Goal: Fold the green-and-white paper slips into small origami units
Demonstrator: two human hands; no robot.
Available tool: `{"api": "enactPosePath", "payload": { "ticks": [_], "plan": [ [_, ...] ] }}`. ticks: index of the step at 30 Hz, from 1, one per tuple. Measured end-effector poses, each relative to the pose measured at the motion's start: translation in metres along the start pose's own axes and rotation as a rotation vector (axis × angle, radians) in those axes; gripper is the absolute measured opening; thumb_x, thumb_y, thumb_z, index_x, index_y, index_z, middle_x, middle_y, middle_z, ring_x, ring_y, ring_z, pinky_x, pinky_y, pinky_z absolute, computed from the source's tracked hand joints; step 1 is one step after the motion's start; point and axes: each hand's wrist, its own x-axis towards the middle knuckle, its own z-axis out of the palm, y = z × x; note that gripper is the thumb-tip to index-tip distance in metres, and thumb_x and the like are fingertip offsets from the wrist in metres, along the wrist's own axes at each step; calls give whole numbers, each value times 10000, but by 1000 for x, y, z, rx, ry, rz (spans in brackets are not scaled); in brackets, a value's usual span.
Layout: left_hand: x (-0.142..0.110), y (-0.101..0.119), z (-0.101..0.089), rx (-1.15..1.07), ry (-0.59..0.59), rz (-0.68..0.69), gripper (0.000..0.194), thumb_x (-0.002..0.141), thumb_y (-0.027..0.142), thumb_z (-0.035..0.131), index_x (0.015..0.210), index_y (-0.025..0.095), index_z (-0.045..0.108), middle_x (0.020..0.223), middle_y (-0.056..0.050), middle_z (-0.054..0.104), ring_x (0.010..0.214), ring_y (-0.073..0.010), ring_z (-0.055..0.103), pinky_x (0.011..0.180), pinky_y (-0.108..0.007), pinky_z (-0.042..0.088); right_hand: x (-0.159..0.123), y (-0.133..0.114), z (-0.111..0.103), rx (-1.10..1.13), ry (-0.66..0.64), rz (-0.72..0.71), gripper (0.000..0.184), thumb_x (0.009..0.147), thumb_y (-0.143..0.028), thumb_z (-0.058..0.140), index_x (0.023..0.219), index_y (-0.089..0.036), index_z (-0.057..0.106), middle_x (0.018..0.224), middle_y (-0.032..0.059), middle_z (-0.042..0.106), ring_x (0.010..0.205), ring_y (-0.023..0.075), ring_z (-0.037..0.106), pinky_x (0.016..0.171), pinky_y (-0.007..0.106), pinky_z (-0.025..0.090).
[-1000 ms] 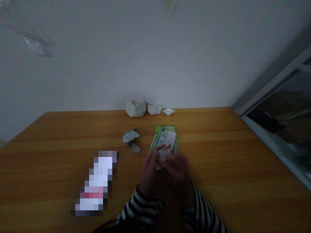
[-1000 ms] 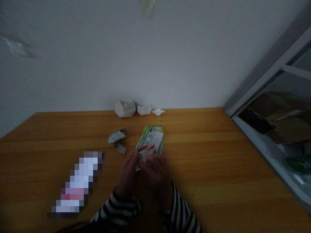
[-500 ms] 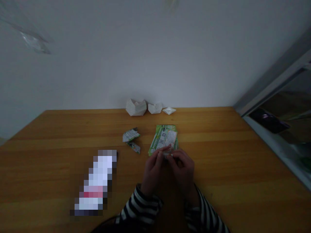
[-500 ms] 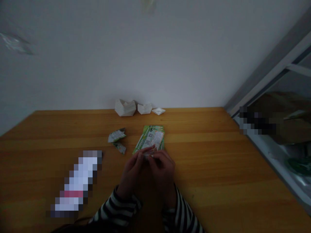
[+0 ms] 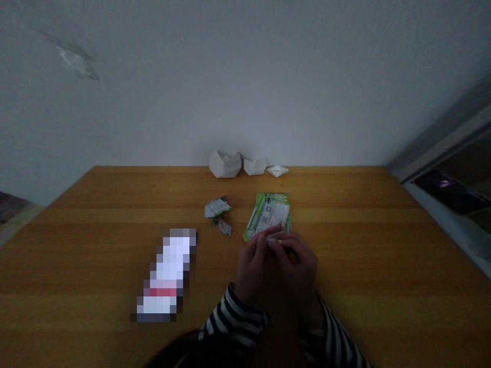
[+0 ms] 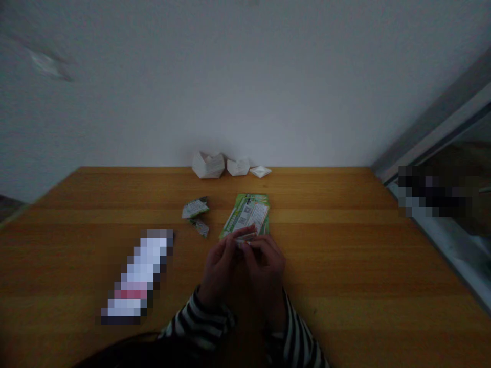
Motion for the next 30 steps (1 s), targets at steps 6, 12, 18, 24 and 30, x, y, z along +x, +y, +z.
{"api": "enactPosePath", "payload": {
  "ticks": [6,12,18,24,30],
  "plan": [
    [-3,2,4,-118,-5,-11,385,917,399,475,1130,135,656,1229,-133,642,1123,-262,603,970,-372,473,-2,1,-1,-27,39,-26,71,812,-141,644,755,-183,648,791,21,625,744,144,604,690,268,494],
    [-4,0,6,-156,0,-33,390,932,382,446,1130,119,655,1229,-143,640,1120,-266,605,986,-387,460,-4,3,-1,-21,92,59,98,804,-182,663,709,-182,639,753,11,596,705,145,584,635,264,475],
    [-5,-3,6,-238,-16,-47,360,910,372,500,1166,159,637,1269,-132,617,1178,-270,568,1005,-400,441,-3,4,-1,18,105,114,99,809,-204,655,715,-181,640,748,9,583,697,143,569,614,255,462],
    [-4,-1,6,-323,-29,-69,466,895,470,485,1206,147,616,1260,-149,620,1169,-285,576,1003,-422,440,-1,6,0,31,106,150,124,798,-247,668,700,-177,639,740,16,586,697,155,568,595,263,455],
    [-4,-3,5,-339,-12,-80,506,869,511,507,1214,156,613,1257,-153,621,1179,-298,567,1035,-459,404,-1,4,-1,10,106,129,107,793,-219,674,704,-173,635,743,11,585,690,146,565,600,258,453]
  ]
}}
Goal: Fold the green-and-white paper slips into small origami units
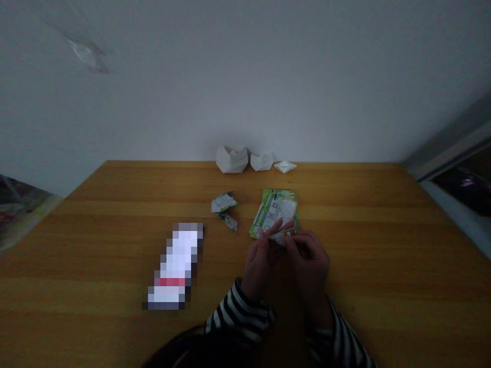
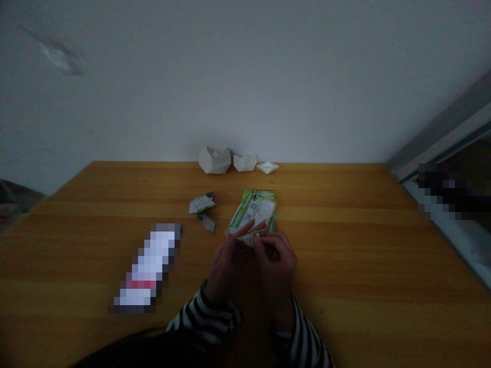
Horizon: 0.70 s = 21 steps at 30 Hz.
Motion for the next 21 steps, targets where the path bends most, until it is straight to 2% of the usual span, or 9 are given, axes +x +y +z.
{"api": "enactPosePath", "payload": {
  "ticks": [4,7,16,21],
  "plan": [
    [0,0,0,36,-31,18,437,863,410,572,1231,176,599,1295,-138,596,1203,-292,547,1047,-450,395,1,0,1,25,6,-24,112,797,-217,670,698,-178,635,746,10,592,701,149,575,632,271,467],
    [0,-1,0,75,-42,40,387,899,342,533,1244,176,586,1307,-130,588,1227,-279,527,1066,-440,377,1,-2,1,28,6,-22,103,792,-210,674,699,-181,639,746,9,593,699,148,577,621,268,466],
    [-1,-1,-2,120,-52,51,370,932,328,471,1262,192,573,1330,-112,570,1223,-267,532,1035,-419,420,-2,-1,2,36,5,18,113,789,-230,673,693,-181,638,748,11,581,705,153,574,629,279,471],
    [-1,-1,1,164,0,80,348,913,356,499,1170,168,639,1249,-118,633,1177,-266,572,1015,-413,440,-5,2,4,34,4,21,139,797,-245,664,688,-182,607,763,11,560,726,157,565,656,292,474]
  ]
}}
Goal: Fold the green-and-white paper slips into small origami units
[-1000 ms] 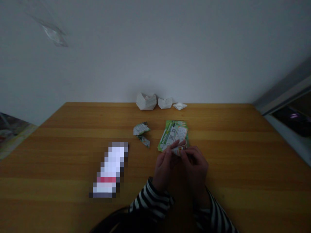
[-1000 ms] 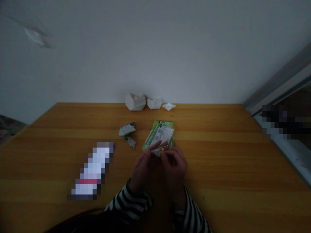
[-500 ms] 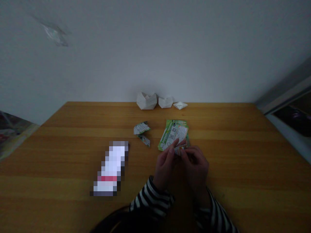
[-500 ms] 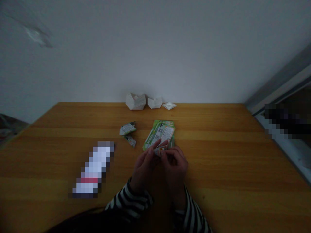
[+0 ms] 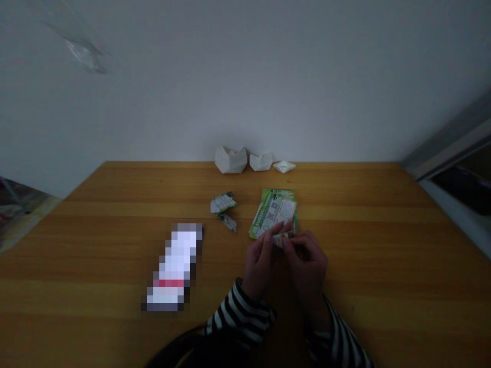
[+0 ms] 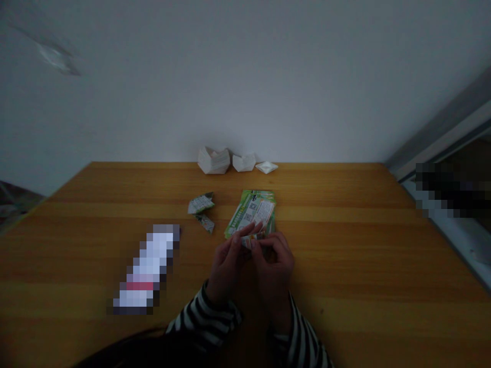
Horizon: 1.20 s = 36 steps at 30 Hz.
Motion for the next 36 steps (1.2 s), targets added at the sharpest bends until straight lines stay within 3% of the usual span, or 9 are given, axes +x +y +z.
{"api": "enactPosePath", "payload": {
  "ticks": [6,12,16,20,23,26,29,32,36],
  "plan": [
    [-1,1,2,71,35,24,378,915,396,477,1160,158,640,1235,-124,642,1176,-273,573,1030,-437,418,-2,2,3,6,102,20,226,735,-276,715,878,-196,559,878,13,533,801,161,556,712,303,492],
    [-2,6,7,241,106,145,388,911,413,477,1139,157,659,1183,-113,675,1185,-259,564,1082,-415,343,-5,-7,7,322,-125,292,449,811,-329,643,1193,-213,437,1013,83,678,831,202,684,689,323,567],
    [-1,8,6,299,93,168,356,903,389,501,1120,163,668,1180,-103,676,1174,-247,568,1045,-377,380,-7,-7,6,317,-76,304,471,805,-332,651,1214,-216,447,991,90,720,764,213,714,643,321,588],
    [1,9,2,431,155,76,242,797,319,664,976,164,711,817,-40,751,801,-181,686,739,-258,519,-6,-5,4,263,-13,260,399,809,-306,647,1159,-215,479,991,88,726,785,204,718,687,320,591],
    [1,11,2,420,208,61,144,764,282,692,843,165,719,628,1,702,609,-142,651,592,-218,500,-4,-6,4,305,-76,279,443,792,-295,663,1182,-233,461,1019,78,722,838,210,717,735,340,593],
    [1,12,3,374,250,106,115,745,266,707,804,169,723,689,-15,721,670,-160,664,647,-235,514,-2,-6,5,371,-147,308,537,751,-296,707,1210,-244,433,976,62,731,862,232,716,747,368,598],
    [2,9,0,316,211,85,195,765,338,688,819,155,729,785,-52,740,753,-192,676,715,-276,526,-2,-7,7,355,-122,315,523,757,-294,706,1198,-228,433,950,70,733,836,239,718,716,371,602],
    [3,5,-5,231,171,13,316,807,427,625,870,134,726,850,-80,741,803,-215,680,762,-316,531,-4,-8,8,336,-101,308,495,774,-276,688,1196,-222,436,994,82,724,830,228,717,700,352,600],
    [4,5,-6,216,193,-2,329,829,392,610,1032,149,699,1004,-86,728,899,-225,676,839,-349,518,-3,-8,6,371,-109,298,447,776,-260,679,1179,-226,488,1056,81,704,886,213,701,747,337,587]
  ]
}}
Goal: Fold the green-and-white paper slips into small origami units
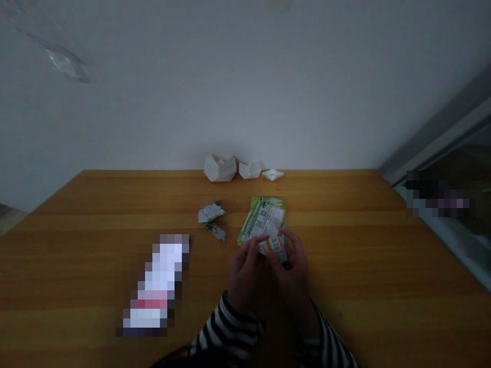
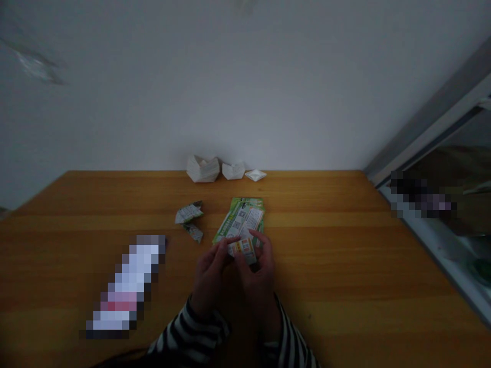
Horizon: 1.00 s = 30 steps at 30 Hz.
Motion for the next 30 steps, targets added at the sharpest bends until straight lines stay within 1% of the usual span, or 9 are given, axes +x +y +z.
{"api": "enactPosePath", "payload": {
  "ticks": [3,7,9,11,15,20,24,27,30],
  "plan": [
    [-1,3,3,75,0,73,335,805,334,650,1115,210,677,1132,-66,696,1017,-234,644,919,-363,481,6,-1,-7,-15,18,15,329,753,-273,697,1061,-209,601,940,46,717,728,171,694,629,276,577],
    [-1,7,4,187,-37,105,234,760,329,694,932,181,753,891,-66,750,866,-230,671,849,-343,503,12,-3,-16,29,-115,129,256,744,-321,705,968,-202,671,637,-30,678,425,98,569,412,207,484],
    [0,8,2,174,-30,84,277,744,327,713,969,169,739,745,-36,734,687,-175,657,707,-285,518,14,-4,-17,57,-181,134,312,705,-325,740,988,-210,682,728,-4,719,494,123,621,472,241,536],
    [2,9,-1,130,-13,70,365,740,331,721,1065,167,693,649,3,694,579,-124,618,605,-228,490,14,-5,-16,62,-217,106,352,670,-319,768,999,-220,696,896,35,743,681,182,694,624,319,593],
    [3,10,-4,-8,-34,29,475,774,348,694,1194,172,555,813,-43,736,728,-160,684,689,-252,515,14,-5,-13,51,-256,36,352,678,-297,768,1022,-247,711,1074,53,720,1014,251,666,912,449,526],
    [1,13,3,-72,-21,58,602,814,277,661,1326,190,357,897,-66,749,937,-201,687,885,-336,493,14,-4,-12,-24,-305,-92,324,743,-275,712,1067,-273,703,1165,48,679,1123,246,610,996,460,461],
    [0,13,2,8,91,113,583,805,296,666,1301,199,376,788,-20,737,747,-165,702,715,-251,524,11,-4,-14,-37,-388,-104,388,825,-255,597,1212,-281,620,1249,40,632,1181,241,568,1042,476,400],
    [0,14,-2,62,165,138,445,826,381,616,1197,198,454,755,-9,716,592,-138,663,574,-218,502,10,-4,-16,-5,-460,-84,498,822,-227,556,1316,-283,524,979,18,748,958,213,678,971,460,456],
    [2,15,-6,91,118,123,401,824,392,605,1147,196,468,822,-22,705,661,-152,669,616,-238,512,11,-4,-19,-20,-526,-30,483,812,-244,554,1295,-257,543,652,-33,715,552,139,638,650,315,550]
  ]
}}
